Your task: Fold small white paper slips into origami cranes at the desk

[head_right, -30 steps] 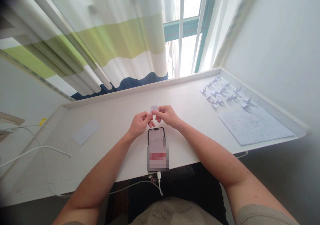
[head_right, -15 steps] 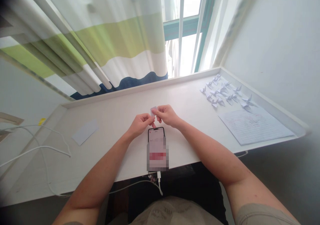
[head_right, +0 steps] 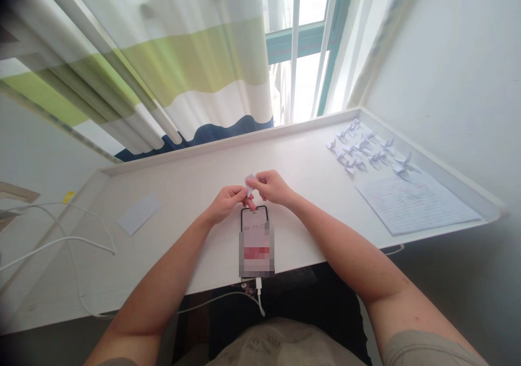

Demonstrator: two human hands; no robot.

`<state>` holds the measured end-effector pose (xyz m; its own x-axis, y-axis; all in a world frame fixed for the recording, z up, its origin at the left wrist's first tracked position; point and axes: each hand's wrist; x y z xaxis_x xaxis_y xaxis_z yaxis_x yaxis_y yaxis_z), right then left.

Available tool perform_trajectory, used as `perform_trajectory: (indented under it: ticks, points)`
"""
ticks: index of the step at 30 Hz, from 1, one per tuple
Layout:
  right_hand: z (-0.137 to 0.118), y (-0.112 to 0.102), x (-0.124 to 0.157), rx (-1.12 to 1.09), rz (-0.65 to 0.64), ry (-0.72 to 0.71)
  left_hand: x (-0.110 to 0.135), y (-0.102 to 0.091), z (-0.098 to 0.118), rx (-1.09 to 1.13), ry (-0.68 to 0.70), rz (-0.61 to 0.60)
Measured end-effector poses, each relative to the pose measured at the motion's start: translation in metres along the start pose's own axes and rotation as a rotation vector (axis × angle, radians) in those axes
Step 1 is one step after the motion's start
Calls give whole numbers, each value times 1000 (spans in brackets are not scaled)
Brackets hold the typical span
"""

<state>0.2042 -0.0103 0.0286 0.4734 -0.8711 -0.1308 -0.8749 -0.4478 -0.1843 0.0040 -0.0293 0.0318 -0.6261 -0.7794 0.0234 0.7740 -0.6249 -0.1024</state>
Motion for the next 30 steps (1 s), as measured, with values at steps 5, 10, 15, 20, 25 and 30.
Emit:
perform_trajectory:
  ticks: [5,10,15,20,25,30]
  points:
    - [-1,2,0,-7,30,-13,1,1,1,5,0,-7]
    - [-2,3,1,-15,34,-4,1,3,3,15,-12,3]
    - [1,3,0,-28,36,5,-1,3,0,46,-35,14]
    - [5,2,-3,-119,14,55,-1,2,-1,29,-81,51]
    - [4,0,-1,-67,14,21,1,2,2,-25,-88,66]
    - [3,-1,0,-32,-39,-33,-2,3,0,-35,-47,110]
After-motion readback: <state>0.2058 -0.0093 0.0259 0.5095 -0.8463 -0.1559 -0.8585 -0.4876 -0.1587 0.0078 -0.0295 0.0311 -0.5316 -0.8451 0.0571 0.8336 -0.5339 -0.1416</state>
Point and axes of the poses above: each hand's wrist, its own x-axis away from the middle knuckle, its own y-axis out of the palm, z = x × y, and after that the axes turned 8 degrees about -z, right-handed
